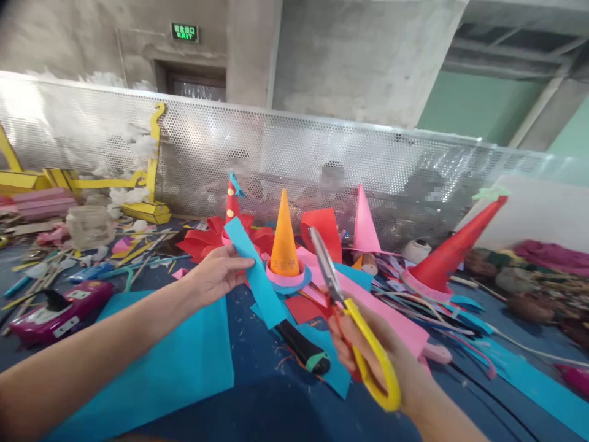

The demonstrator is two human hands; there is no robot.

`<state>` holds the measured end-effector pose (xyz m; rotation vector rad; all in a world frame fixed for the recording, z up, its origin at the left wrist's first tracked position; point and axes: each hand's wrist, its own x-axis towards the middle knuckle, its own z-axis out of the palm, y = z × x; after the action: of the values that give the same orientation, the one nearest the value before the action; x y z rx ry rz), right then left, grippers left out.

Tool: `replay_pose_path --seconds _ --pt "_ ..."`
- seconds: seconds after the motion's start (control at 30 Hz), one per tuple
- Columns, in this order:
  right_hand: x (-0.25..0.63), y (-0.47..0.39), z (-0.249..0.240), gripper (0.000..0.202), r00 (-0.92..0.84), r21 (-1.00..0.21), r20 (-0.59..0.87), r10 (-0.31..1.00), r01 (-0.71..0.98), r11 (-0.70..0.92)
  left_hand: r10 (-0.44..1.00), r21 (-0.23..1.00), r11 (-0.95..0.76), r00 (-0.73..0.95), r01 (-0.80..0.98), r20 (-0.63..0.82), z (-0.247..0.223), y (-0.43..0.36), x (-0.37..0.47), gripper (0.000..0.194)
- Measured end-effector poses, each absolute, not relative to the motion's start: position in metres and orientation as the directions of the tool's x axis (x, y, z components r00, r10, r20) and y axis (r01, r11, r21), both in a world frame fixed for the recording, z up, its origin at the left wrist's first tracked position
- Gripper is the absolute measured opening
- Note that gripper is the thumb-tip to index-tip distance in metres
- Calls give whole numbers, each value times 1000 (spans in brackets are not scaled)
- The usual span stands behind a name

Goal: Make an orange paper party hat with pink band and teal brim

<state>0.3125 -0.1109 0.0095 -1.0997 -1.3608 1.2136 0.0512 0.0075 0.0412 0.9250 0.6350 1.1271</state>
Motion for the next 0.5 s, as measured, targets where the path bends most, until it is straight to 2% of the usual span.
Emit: replay_pose_path --seconds 0.07,0.2,0.3,0.4,0.5 --pt "288 -97 7 29 -188 -996 85 979 -7 85 961 855 53 259 -515 96 47 8 46 17" --pt "260 -74 13 44 -173 -990 128 977 43 137 961 827 -145 122 -543 249 62 15 36 16" --pt "251 -63 16 46 -134 -973 174 975 126 191 940 826 -266 55 -498 336 70 22 31 15" --pt "248 -61 9 43 -112 -942 240 964 211 260 924 826 -312 51 -470 378 74 28 27 16" --pt "250 -65 -3 41 -130 -956 205 970 185 226 918 822 -326 52 -467 394 77 33 23 17"
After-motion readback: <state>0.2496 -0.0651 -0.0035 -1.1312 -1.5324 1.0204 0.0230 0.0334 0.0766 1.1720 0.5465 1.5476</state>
